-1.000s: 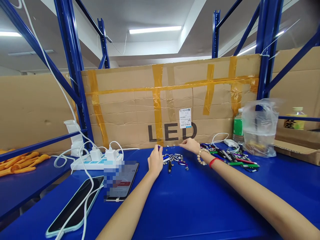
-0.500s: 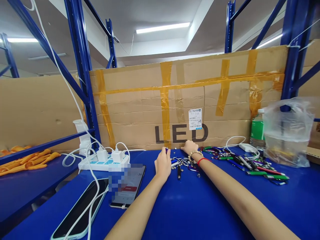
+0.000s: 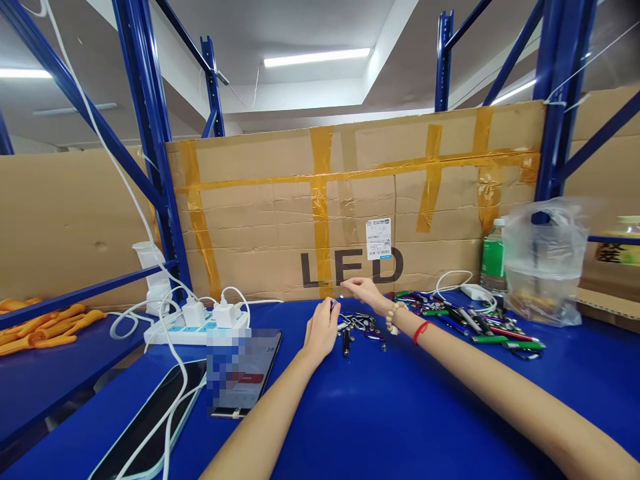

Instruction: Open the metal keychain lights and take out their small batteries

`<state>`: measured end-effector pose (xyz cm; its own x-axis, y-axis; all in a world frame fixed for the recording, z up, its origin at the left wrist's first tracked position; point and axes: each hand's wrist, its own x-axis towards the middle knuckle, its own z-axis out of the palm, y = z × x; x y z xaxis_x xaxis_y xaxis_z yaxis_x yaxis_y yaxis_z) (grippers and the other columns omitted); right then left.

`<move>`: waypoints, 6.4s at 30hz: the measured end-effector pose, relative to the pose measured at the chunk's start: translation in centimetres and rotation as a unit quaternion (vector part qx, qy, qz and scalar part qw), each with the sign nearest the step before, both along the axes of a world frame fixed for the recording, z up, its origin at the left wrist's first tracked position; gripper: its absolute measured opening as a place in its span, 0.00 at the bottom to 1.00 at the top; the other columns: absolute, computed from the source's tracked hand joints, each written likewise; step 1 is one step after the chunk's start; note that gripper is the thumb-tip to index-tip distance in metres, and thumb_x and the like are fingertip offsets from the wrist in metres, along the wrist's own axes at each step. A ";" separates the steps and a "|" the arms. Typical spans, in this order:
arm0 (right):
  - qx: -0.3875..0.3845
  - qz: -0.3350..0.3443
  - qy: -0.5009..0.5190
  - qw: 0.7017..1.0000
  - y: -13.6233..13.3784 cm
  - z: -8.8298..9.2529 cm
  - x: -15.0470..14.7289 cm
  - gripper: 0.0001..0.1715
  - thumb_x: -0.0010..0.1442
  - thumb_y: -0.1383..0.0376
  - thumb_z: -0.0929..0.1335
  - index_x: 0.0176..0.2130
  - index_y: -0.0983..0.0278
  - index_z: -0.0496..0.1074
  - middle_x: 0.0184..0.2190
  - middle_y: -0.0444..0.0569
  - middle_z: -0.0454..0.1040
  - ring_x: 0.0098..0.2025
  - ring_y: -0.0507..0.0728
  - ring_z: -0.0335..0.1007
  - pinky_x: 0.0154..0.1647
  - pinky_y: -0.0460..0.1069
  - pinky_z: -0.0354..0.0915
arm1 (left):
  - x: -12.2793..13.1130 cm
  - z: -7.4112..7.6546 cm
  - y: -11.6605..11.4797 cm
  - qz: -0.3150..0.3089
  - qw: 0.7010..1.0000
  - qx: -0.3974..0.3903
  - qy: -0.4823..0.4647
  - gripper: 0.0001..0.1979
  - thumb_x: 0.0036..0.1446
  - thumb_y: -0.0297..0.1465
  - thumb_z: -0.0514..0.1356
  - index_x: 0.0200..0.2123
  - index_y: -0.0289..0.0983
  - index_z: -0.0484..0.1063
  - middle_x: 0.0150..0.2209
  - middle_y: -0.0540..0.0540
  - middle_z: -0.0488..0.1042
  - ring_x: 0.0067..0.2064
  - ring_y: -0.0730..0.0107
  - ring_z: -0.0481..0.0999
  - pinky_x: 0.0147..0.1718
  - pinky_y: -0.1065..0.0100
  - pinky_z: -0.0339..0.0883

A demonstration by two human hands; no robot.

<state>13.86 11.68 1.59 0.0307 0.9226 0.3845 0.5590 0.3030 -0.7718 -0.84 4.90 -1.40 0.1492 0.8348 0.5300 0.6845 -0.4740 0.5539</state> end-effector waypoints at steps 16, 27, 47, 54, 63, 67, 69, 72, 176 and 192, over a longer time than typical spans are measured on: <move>0.015 0.225 0.094 0.970 -5.0 1.8 -0.7 0.20 0.50 0.55 0.65 0.34 0.68 0.74 0.25 0.46 0.71 0.18 0.44 0.54 0.17 0.42 0.51 | -0.1 0.0 -0.3 -0.004 0.999 -0.021 -0.026 0.17 0.59 0.40 0.38 0.39 0.40 0.62 0.40 0.45 0.70 0.43 0.65 0.69 0.38 0.67 0.60; 0.000 -0.123 -0.283 0.951 0.8 -0.2 -0.2 0.14 0.46 0.57 0.68 0.27 0.65 0.75 0.31 0.54 0.76 0.38 0.59 0.71 0.36 0.48 0.63 | -0.3 0.0 0.1 0.077 0.993 0.014 -0.093 0.10 0.60 0.34 0.40 0.43 0.41 0.52 0.27 0.51 0.68 0.30 0.70 0.71 0.32 0.70 0.59; -0.003 -0.179 -0.244 0.953 3.5 -0.7 -0.8 0.13 0.45 0.58 0.67 0.29 0.63 0.76 0.29 0.52 0.76 0.38 0.58 0.71 0.33 0.46 0.64 | -0.4 0.2 0.4 0.136 0.987 0.002 -0.091 0.07 0.61 0.35 0.38 0.39 0.40 0.49 0.30 0.51 0.72 0.33 0.68 0.73 0.30 0.69 0.58; -0.015 -0.029 -0.070 0.997 -0.2 0.0 2.6 0.06 0.44 0.65 0.68 0.24 0.67 0.70 0.19 0.47 0.74 0.23 0.52 0.71 0.21 0.41 0.65 | 0.1 0.2 -0.3 -0.002 0.997 0.016 0.069 0.07 0.60 0.35 0.40 0.41 0.40 0.50 0.33 0.49 0.71 0.34 0.67 0.73 0.33 0.67 0.60; -0.050 0.107 0.153 0.981 -6.3 -0.7 3.2 0.16 0.45 0.57 0.70 0.28 0.69 0.73 0.24 0.49 0.73 0.26 0.50 0.70 0.22 0.40 0.65 | 0.6 0.2 -1.3 -0.043 0.994 0.044 0.095 0.07 0.59 0.31 0.44 0.41 0.40 0.53 0.41 0.45 0.69 0.42 0.66 0.71 0.39 0.67 0.62; -0.059 0.108 0.173 0.977 -7.5 -1.2 3.5 0.16 0.46 0.57 0.69 0.27 0.69 0.74 0.22 0.45 0.70 0.23 0.46 0.63 0.22 0.40 0.64 | 0.4 0.1 -1.5 -0.077 0.989 0.060 0.108 0.08 0.59 0.32 0.45 0.42 0.41 0.56 0.44 0.47 0.69 0.45 0.67 0.69 0.41 0.66 0.61; -0.068 0.105 0.166 0.978 -7.6 -1.4 3.6 0.14 0.47 0.58 0.69 0.27 0.68 0.74 0.23 0.45 0.70 0.24 0.46 0.62 0.22 0.40 0.63 | 0.5 0.1 -1.7 -0.089 0.986 0.067 0.122 0.09 0.60 0.33 0.44 0.42 0.41 0.57 0.43 0.47 0.69 0.44 0.67 0.70 0.41 0.67 0.62; -0.066 0.115 0.142 0.981 -7.6 -1.5 3.7 0.13 0.47 0.61 0.69 0.33 0.68 0.74 0.28 0.47 0.73 0.28 0.48 0.64 0.22 0.40 0.63 | 0.9 0.3 -2.0 -0.105 0.980 0.073 0.152 0.10 0.60 0.34 0.42 0.42 0.41 0.58 0.41 0.48 0.70 0.42 0.68 0.70 0.40 0.67 0.62; 0.175 0.227 -0.214 0.934 -6.8 -1.7 4.9 0.18 0.58 0.58 0.60 0.25 0.66 0.70 0.23 0.45 0.70 0.26 0.50 0.62 0.28 0.44 0.56 | 1.3 0.1 -2.2 -0.196 0.973 0.062 0.109 0.08 0.59 0.31 0.44 0.40 0.39 0.59 0.39 0.46 0.70 0.40 0.69 0.70 0.39 0.68 0.63; 0.228 0.148 -0.197 0.942 -7.2 -1.4 5.0 0.14 0.50 0.55 0.67 0.30 0.63 0.74 0.27 0.46 0.72 0.27 0.50 0.65 0.27 0.44 0.59 | 1.4 0.1 -1.7 -0.095 0.987 0.054 0.122 0.12 0.60 0.33 0.41 0.40 0.40 0.63 0.35 0.49 0.71 0.37 0.70 0.71 0.34 0.71 0.61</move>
<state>18.82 4.47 0.24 -0.4300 0.6042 0.6709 0.6129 0.7409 -0.2744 0.53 3.24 -1.30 0.4314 0.7204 0.5431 0.6848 -0.6534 0.3227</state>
